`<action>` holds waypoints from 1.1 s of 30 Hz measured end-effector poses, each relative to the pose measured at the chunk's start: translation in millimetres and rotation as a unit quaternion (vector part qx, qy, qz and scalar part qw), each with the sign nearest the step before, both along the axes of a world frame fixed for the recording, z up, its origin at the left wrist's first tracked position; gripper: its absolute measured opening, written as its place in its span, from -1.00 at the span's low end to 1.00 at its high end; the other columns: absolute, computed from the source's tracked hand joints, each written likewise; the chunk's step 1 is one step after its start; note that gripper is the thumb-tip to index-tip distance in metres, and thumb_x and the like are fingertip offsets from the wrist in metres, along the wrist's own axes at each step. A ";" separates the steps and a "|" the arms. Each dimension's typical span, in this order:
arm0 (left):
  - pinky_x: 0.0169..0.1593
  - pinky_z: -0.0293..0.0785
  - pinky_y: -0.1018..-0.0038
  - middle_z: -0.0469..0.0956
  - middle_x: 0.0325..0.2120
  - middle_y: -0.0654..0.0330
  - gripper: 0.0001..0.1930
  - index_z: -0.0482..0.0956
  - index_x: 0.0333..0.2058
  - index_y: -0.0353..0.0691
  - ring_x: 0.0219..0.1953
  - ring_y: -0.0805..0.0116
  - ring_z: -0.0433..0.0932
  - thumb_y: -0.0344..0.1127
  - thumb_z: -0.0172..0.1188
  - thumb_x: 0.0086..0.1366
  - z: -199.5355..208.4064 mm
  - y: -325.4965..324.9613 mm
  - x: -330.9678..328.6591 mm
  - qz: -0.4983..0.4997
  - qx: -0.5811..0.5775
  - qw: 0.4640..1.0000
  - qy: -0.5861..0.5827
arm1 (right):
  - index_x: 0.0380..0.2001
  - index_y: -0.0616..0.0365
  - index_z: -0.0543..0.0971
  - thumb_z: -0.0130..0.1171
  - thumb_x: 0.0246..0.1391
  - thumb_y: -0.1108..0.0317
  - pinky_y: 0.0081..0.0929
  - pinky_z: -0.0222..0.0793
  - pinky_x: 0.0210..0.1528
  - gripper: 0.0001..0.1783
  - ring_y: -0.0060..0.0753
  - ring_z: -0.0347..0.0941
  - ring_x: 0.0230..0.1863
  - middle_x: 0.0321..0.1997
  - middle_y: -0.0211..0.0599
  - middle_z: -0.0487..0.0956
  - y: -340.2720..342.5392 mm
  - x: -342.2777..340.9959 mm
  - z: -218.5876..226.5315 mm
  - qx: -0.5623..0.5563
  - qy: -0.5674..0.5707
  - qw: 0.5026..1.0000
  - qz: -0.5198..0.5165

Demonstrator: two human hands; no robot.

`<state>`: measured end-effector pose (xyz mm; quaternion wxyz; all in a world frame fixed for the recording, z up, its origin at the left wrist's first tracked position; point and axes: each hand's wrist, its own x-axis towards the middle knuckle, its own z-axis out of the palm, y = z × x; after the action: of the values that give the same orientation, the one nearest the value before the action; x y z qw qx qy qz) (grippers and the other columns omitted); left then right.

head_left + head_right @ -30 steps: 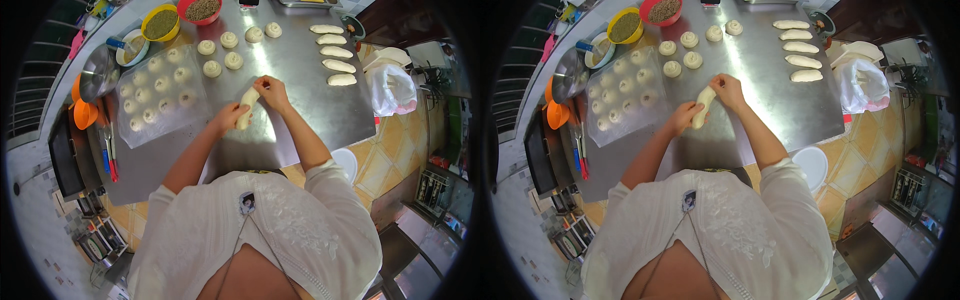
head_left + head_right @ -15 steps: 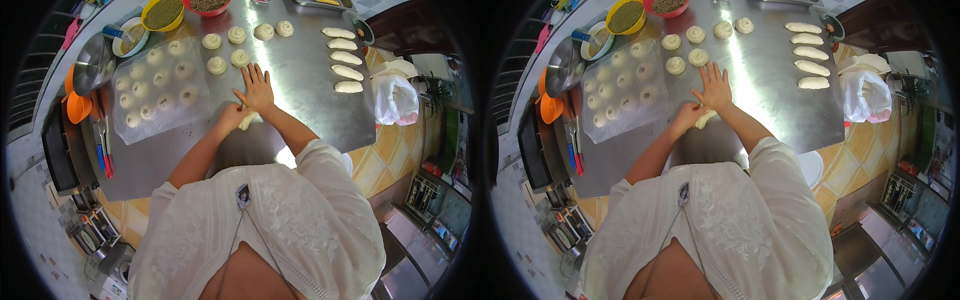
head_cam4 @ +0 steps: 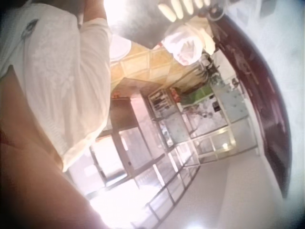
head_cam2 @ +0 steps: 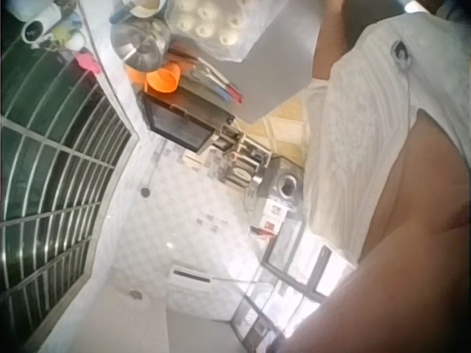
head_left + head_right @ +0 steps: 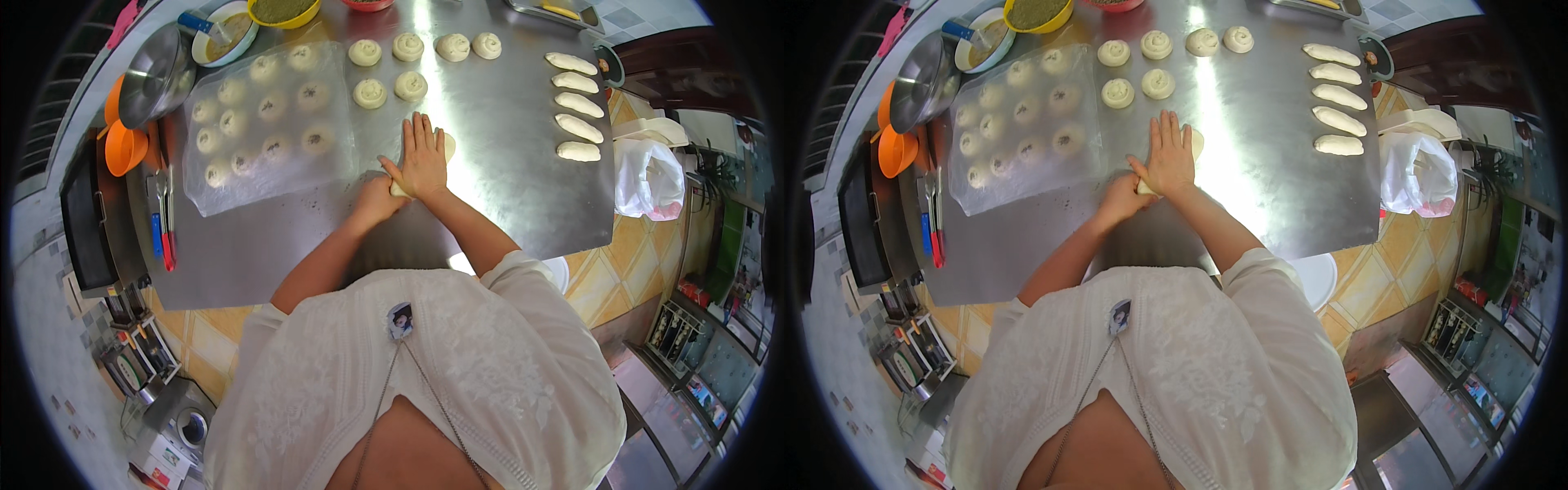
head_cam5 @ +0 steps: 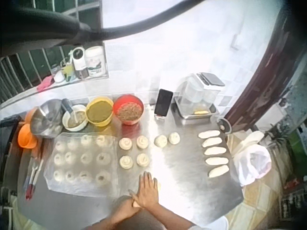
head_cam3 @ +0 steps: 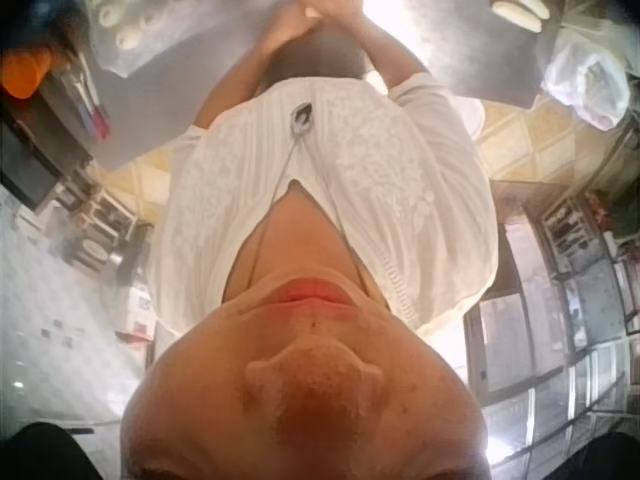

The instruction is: The person prepares dough buns by flattening dough pieces, spreading a green filling, and rolling them into cylindrical shapes. They then cover the finished buns with a plastic sheet.

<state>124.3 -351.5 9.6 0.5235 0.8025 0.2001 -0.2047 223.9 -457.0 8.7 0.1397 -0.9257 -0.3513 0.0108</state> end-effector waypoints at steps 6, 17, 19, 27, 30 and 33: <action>-0.32 0.50 0.28 0.60 -0.55 0.04 -0.66 0.58 -0.44 -0.34 -0.43 0.11 0.63 -0.10 0.26 0.11 -9.2 5.4 -11.9 0.072 -0.075 0.994 0.040 | 0.27 0.37 0.11 0.10 0.12 0.19 -0.12 -0.12 0.38 -0.25 0.12 -0.03 0.39 0.37 0.16 0.09 -2.3 48.8 25.6 0.329 0.104 0.934 -0.086; -0.34 0.47 0.32 0.58 -0.59 0.03 -0.64 0.54 -0.45 -0.33 -0.51 0.19 0.59 -0.07 0.20 0.10 12.5 19.2 -9.3 0.031 -0.087 0.995 -0.037 | 0.31 0.18 0.07 0.24 -0.06 0.24 -0.05 -0.02 0.35 -0.11 -0.04 0.26 0.25 0.23 0.01 0.34 338.2 119.5 107.2 0.120 -0.017 0.932 0.340; -0.36 0.46 0.35 0.59 -0.59 0.07 -0.65 0.54 -0.44 -0.33 -0.53 0.24 0.59 -0.07 0.19 0.12 12.5 20.1 -10.4 0.055 -0.132 0.990 -0.009 | 0.31 0.17 0.05 0.26 -0.08 0.24 0.00 -0.04 0.36 -0.08 -0.04 0.33 0.19 0.21 -0.02 0.37 380.5 129.9 90.0 -0.022 -0.056 0.940 0.335; -0.35 0.46 0.37 0.60 -0.60 0.11 -0.71 0.57 -0.42 -0.28 -0.53 0.26 0.59 -0.11 0.18 0.12 4.7 21.6 -10.5 0.074 -0.141 0.987 -0.005 | 0.15 0.24 0.34 0.00 0.01 0.53 -0.55 0.38 -0.01 -0.45 -0.43 0.54 -0.12 -0.21 -0.23 0.66 438.1 173.6 79.9 0.032 0.270 0.908 0.317; -0.35 0.47 0.35 0.60 -0.59 0.09 -0.70 0.58 -0.43 -0.29 -0.52 0.23 0.59 -0.11 0.18 0.11 4.0 19.8 -13.4 0.090 -0.151 0.984 -0.019 | 0.13 0.29 0.35 -0.10 -0.09 0.72 -0.56 0.39 -0.01 -0.40 -0.49 0.51 -0.17 -0.20 -0.22 0.64 440.1 169.1 73.9 0.030 0.384 0.882 0.271; -0.35 0.47 0.34 0.61 -0.58 0.09 -0.69 0.58 -0.43 -0.30 -0.51 0.21 0.59 -0.10 0.18 0.11 4.6 18.0 -16.8 0.090 -0.135 0.986 -0.033 | 0.14 0.35 0.28 -0.21 -0.16 0.77 -0.51 0.39 0.04 -0.34 -0.46 0.49 -0.08 -0.06 -0.20 0.54 439.1 169.7 83.7 0.161 0.616 0.760 0.133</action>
<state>107.5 -333.5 14.3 0.6499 0.7094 0.2243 -0.1550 393.6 -17.9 92.4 0.4699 -0.6278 -0.3053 0.5403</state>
